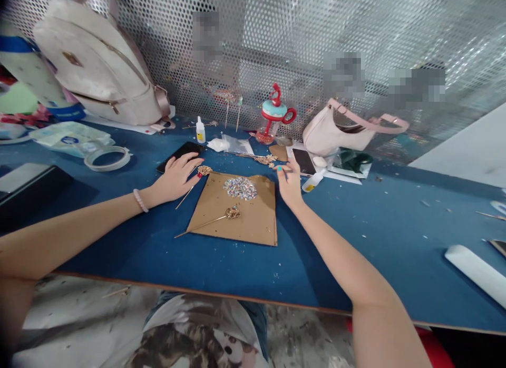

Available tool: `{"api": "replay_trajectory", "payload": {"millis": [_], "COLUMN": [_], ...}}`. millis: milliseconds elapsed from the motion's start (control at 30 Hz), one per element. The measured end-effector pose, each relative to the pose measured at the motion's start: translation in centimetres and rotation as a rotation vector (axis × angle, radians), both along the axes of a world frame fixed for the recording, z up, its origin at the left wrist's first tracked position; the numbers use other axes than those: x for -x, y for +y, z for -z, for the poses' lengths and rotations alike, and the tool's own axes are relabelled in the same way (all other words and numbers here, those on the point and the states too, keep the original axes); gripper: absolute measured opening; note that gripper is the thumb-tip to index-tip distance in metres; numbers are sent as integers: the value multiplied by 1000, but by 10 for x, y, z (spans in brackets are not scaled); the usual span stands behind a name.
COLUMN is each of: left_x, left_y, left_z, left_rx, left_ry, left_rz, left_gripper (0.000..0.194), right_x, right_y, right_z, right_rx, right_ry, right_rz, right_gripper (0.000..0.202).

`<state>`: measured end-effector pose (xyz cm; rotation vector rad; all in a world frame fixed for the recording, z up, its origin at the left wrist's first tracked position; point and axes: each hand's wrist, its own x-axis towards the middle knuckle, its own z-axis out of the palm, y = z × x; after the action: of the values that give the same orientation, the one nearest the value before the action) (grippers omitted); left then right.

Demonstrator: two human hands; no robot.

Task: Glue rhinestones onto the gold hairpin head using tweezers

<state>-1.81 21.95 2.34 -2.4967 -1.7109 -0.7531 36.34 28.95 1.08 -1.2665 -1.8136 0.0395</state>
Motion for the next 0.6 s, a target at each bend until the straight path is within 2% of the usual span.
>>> {"api": "replay_trajectory", "payload": {"millis": [167, 300, 600], "left_x": [-2, -2, -6], "left_y": [1, 0, -7], "left_z": [0, 2, -4], "left_rx": [-10, -17, 23], "left_ry": [-9, 0, 32], "left_rz": [-17, -19, 20], "left_gripper": [47, 46, 49], "right_x": [-3, 1, 2], "right_y": [46, 61, 46], "right_z": [0, -1, -5], "right_rx": [101, 154, 136], "right_ry": [5, -12, -109], "right_rz": [278, 425, 417], "right_gripper": [38, 39, 42]}}
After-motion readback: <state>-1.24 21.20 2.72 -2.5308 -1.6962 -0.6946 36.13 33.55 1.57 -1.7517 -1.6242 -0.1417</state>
